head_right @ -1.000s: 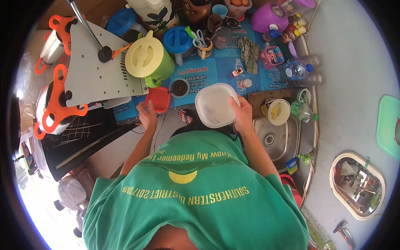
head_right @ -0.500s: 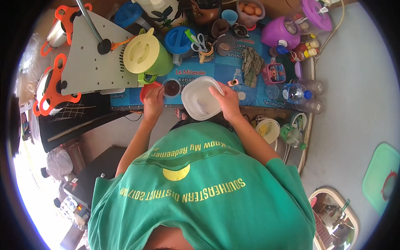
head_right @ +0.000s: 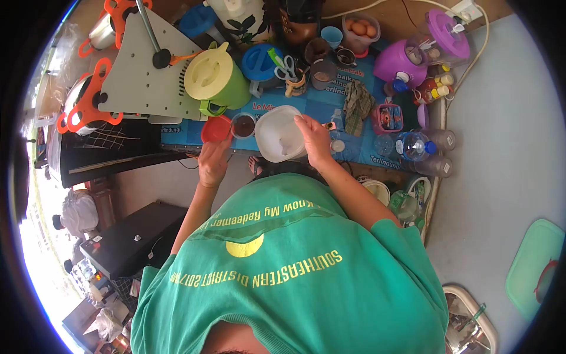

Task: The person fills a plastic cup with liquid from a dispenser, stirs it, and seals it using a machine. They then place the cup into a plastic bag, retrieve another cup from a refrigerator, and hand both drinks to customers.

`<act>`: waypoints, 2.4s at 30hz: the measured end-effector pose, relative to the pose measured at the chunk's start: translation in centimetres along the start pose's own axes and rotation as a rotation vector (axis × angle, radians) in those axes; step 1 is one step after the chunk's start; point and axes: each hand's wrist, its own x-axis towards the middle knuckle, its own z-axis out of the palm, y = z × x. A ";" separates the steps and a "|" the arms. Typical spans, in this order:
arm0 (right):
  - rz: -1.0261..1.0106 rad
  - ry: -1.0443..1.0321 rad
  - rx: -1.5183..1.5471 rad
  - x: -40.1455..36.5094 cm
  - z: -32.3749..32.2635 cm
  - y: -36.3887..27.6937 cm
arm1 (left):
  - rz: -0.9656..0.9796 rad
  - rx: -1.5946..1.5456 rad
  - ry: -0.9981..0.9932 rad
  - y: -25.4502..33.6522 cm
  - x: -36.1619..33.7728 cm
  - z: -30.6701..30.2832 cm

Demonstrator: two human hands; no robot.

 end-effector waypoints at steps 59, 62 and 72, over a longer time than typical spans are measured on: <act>-0.059 -0.144 0.038 -0.5 2.6 -1.0 | -1.278 -1.232 0.010 1.1 3.6 0.4; 0.000 -0.129 0.052 -0.4 2.6 -1.0 | -1.277 -1.236 0.091 0.0 3.7 -0.4; 0.054 -0.003 0.122 1.3 -0.3 3.5 | -1.216 -0.864 0.283 -6.0 0.1 -0.8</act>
